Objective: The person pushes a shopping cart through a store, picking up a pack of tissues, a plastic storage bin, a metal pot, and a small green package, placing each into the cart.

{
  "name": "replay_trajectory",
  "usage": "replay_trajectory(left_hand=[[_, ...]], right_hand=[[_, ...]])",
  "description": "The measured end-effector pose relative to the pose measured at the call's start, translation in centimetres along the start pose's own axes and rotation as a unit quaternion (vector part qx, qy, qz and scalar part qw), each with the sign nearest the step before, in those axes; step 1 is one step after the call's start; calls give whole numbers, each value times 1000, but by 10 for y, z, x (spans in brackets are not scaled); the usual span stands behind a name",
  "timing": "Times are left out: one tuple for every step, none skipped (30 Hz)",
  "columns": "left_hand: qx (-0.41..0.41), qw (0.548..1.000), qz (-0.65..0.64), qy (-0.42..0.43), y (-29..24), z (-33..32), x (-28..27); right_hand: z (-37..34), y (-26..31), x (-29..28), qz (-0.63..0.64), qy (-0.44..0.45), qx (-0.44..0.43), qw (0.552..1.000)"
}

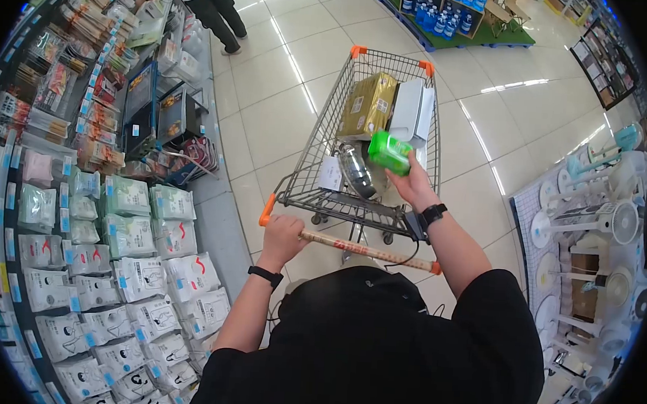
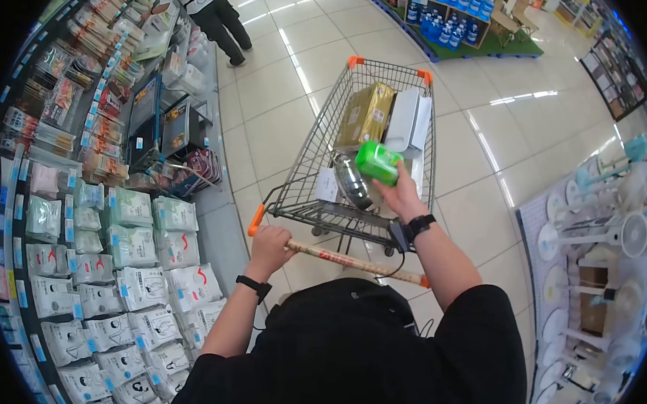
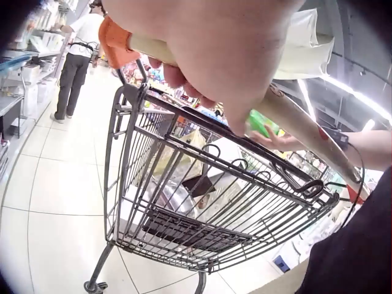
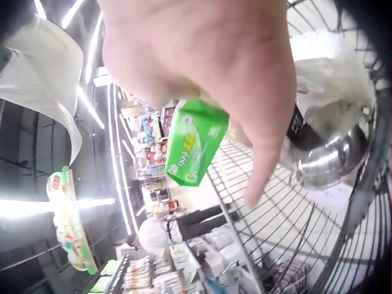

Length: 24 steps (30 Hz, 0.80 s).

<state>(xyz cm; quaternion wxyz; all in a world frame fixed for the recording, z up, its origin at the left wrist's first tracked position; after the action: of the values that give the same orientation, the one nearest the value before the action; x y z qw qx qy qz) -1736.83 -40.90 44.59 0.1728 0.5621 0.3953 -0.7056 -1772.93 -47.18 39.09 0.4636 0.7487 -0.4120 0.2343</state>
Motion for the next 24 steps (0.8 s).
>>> replay_trajectory(left_hand=[[-16,999,50,-11,2,0,6],[-33,994,101,-22,2,0,8],[-23,994,91,-51,1,2,4],[-24,994,92,-51,2,3,2],[-29,994,99,-41,4,1,-1],[-33,993,106,-31,3,-4,-5],[-34,993,106,-29,3,-5,-6],[-35,993,114,-26,3,-5,-8],[-35,992,122,-23,4,-3,-9],[-37,992,122,-22,6,-1,-10],[-38,990,130,-26,9,2,-9],[-41,989,137,-29,11,4,-10],[-43,990,135,-24,14,5,-11],[-37,990,130,-31,17,10,-15],[-29,991,124,-37,22,15,-18],[-29,991,122,-33,27,20,-20],[-25,991,123,-40,32,24,-21],[-20,991,123,-49,37,28,-20],[-22,990,129,-48,44,32,-19],[-20,991,125,-48,49,38,-22],[-14,991,114,-65,53,45,-26],[-8,991,104,-82,56,50,-29],[-11,990,107,-88,61,55,-30],[6,995,71,-70,66,61,-31]], right_hand=[[5,14,-2,30,54,51,997],[11,20,-10,27,53,53,997],[17,22,-19,-48,57,111,991],[27,19,-29,-122,62,168,976],[28,12,-35,-240,81,193,948],[17,4,-33,-239,82,195,948],[8,-3,-36,-354,78,220,906],[0,-7,-37,-464,74,242,849],[-8,-11,-36,-463,75,243,849],[-16,-14,-35,-516,85,212,826],[-23,-16,-33,-565,95,182,799],[-32,-15,-28,-564,96,187,799],[-43,-10,-21,-628,110,147,756],[-52,-2,-11,-687,125,104,708],[-62,5,0,-690,131,104,704],[-69,10,7,-689,130,108,705],[-77,15,14,-691,150,113,698],[-83,20,20,-693,169,116,692],[-90,25,28,-709,171,143,669],[-98,33,42,-710,168,145,669],[-105,40,58,-734,209,179,621],[-109,40,68,-754,250,210,569],[-115,32,58,-755,268,122,586],[-117,29,67,-766,282,118,566]])
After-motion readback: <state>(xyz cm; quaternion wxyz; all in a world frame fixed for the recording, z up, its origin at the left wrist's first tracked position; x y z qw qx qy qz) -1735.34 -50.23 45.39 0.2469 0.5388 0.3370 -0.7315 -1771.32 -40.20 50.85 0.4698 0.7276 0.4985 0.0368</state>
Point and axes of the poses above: each hand's wrist, its own z-axis towards the middle knuckle, its own x-axis out of the palm, y = z × x, the point moved 1 cm from there along z, towards the middle knuckle, and after that the axes turned 8 degrees about y, right-handed, at the moved point
